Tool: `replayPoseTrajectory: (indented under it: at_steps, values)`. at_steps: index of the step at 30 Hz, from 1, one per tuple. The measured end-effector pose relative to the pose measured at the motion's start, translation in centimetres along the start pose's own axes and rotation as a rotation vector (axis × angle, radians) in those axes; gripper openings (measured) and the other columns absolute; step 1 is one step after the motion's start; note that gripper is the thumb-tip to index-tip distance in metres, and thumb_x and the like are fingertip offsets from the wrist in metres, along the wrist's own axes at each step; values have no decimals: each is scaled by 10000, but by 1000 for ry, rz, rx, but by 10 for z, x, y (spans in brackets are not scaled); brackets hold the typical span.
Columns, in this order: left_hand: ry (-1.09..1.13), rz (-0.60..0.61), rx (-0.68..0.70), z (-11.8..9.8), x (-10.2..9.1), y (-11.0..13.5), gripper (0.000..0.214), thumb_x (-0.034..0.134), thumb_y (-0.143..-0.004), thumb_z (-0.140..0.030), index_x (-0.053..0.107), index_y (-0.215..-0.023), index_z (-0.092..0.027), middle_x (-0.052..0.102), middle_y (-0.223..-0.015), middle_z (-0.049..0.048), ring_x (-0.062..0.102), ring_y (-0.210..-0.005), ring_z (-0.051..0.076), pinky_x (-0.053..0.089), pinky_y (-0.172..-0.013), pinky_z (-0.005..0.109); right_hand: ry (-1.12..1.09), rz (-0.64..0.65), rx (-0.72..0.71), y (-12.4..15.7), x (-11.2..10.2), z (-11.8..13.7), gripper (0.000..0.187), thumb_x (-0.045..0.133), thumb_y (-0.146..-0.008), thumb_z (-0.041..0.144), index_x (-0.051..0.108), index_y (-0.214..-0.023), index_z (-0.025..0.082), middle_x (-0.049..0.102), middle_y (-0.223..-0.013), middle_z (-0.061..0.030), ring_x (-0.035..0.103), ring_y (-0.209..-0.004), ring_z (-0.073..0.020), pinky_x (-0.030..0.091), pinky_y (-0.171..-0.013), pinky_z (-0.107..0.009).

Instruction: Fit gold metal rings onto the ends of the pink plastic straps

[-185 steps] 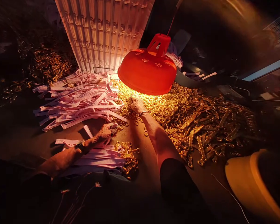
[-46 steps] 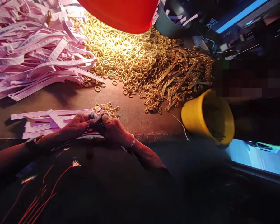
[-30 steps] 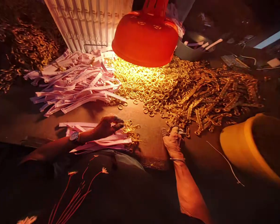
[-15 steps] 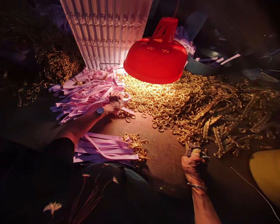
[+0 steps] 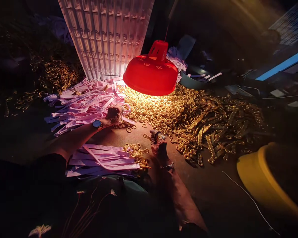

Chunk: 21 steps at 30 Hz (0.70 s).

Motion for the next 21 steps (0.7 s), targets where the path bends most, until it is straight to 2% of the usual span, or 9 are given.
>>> replayPoseTrajectory:
  at_steps: [3,5,6,10,12,14,17,19,21]
  values:
    - [72,-20,124,-15,-1,30,187,564,-809,-145,703,-934,-130,638,-849,112,585,-760,211,429,-701,315,-281,23,-45,-20,12,34,312,377,-901,281,657,-969,161,659,-808,-109,587,-750,-203,497,-763,-353]
    - [192,-43,214,-27,4,55,271,564,-811,-157,697,-1048,-143,655,-923,111,588,-758,185,433,-680,287,-409,63,-49,-28,23,51,271,408,-903,294,634,-960,155,640,-797,-87,565,-736,-180,496,-743,-325]
    - [253,-22,219,-31,8,66,262,569,-795,-153,694,-1025,-137,653,-881,96,572,-718,168,428,-655,275,-460,86,-43,-30,29,58,234,426,-893,284,618,-932,157,622,-778,-72,551,-725,-169,490,-721,-306]
    - [584,242,78,-35,33,98,70,575,-714,-141,621,-767,-137,571,-664,8,470,-576,110,372,-538,233,-623,260,-24,-35,49,75,114,465,-799,168,548,-878,167,564,-725,-18,491,-656,-130,436,-616,-246]
    - [782,344,-52,-30,44,105,45,563,-709,-145,592,-743,-151,545,-639,-16,453,-568,100,349,-518,223,-639,386,-96,-41,54,80,150,478,-761,132,556,-887,160,575,-755,-18,489,-664,-124,423,-619,-241]
    - [968,392,-175,-24,51,108,32,596,-727,-189,586,-741,-163,544,-632,-23,462,-586,106,352,-531,230,-556,429,-189,-56,54,79,133,484,-778,132,578,-866,160,586,-778,-26,489,-690,-129,416,-655,-252]
    - [1178,441,-276,-20,56,110,178,711,-734,-313,596,-750,-178,587,-674,-17,506,-643,125,389,-578,249,-324,248,-203,-98,51,67,117,468,-862,177,582,-838,170,603,-810,-51,499,-747,-152,409,-737,-283]
    - [1216,448,-332,-20,57,112,275,762,-726,-397,589,-730,-183,582,-670,-21,494,-629,113,385,-569,245,-195,116,-129,-132,49,55,125,458,-891,187,574,-848,170,613,-858,-76,511,-803,-168,405,-792,-298]
    - [1228,440,-365,-21,58,114,332,786,-720,-458,592,-729,-188,549,-632,-33,459,-588,94,365,-541,237,-105,83,-44,-165,51,44,119,457,-899,184,573,-883,162,607,-877,-88,506,-831,-178,399,-824,-312]
Point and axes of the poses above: each hand's wrist, its own y-axis away from the middle knuckle, its own x-axis out of the palm, z = x × y, the point moved 3 cm from there along -y, towards the middle knuckle
